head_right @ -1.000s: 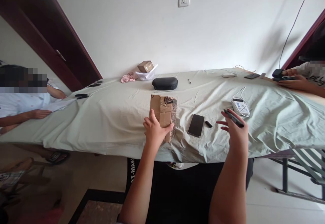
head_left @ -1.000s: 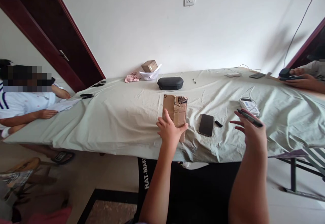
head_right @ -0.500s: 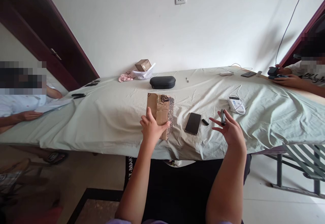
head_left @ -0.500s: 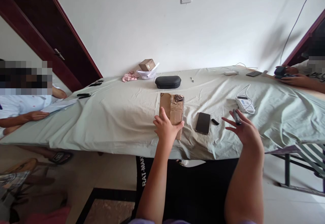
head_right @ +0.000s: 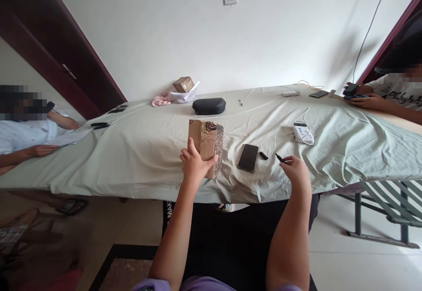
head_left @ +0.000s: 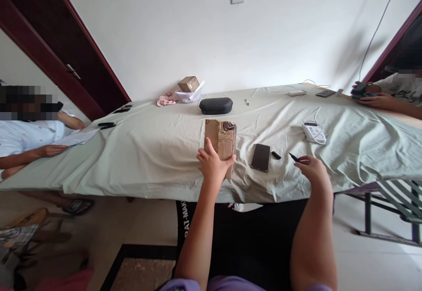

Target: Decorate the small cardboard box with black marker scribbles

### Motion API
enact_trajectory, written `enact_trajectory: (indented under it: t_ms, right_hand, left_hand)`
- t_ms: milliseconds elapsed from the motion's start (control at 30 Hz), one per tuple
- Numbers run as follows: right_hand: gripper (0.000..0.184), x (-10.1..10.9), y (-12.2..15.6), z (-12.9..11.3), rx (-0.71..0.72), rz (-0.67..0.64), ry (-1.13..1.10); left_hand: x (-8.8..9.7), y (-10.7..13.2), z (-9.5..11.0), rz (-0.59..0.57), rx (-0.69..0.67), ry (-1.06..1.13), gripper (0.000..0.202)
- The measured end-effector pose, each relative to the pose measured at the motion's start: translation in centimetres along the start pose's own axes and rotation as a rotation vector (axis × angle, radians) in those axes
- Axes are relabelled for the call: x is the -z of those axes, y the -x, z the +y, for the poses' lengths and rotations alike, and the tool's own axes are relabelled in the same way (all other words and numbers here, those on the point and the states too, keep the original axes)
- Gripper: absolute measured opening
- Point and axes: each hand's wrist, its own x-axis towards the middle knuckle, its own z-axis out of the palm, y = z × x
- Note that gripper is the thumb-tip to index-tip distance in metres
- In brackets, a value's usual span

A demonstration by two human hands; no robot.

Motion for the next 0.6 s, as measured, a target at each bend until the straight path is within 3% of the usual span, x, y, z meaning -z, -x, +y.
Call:
enact_trajectory:
  t_ms: [100, 267, 600]
  right_hand:
    - [0.018, -0.2, -0.1, 1.3, -0.056, -0.038, 0.178]
    - [0.024, -0.5, 0.2, 2.2, -0.005, -0.072, 0.27]
    - [0.03, -2.9, -0.2, 0.3, 0.018, -0.063, 0.359]
  left_hand:
    - [0.2, 0.1, 0.1, -0.01, 0.003, 0.004, 0.124]
    - [0.5, 0.2, 0.3, -0.03, 0.006, 0.011, 0.123]
    - [0.5, 0.2, -0.2, -0.045, -0.014, 0.009, 0.122]
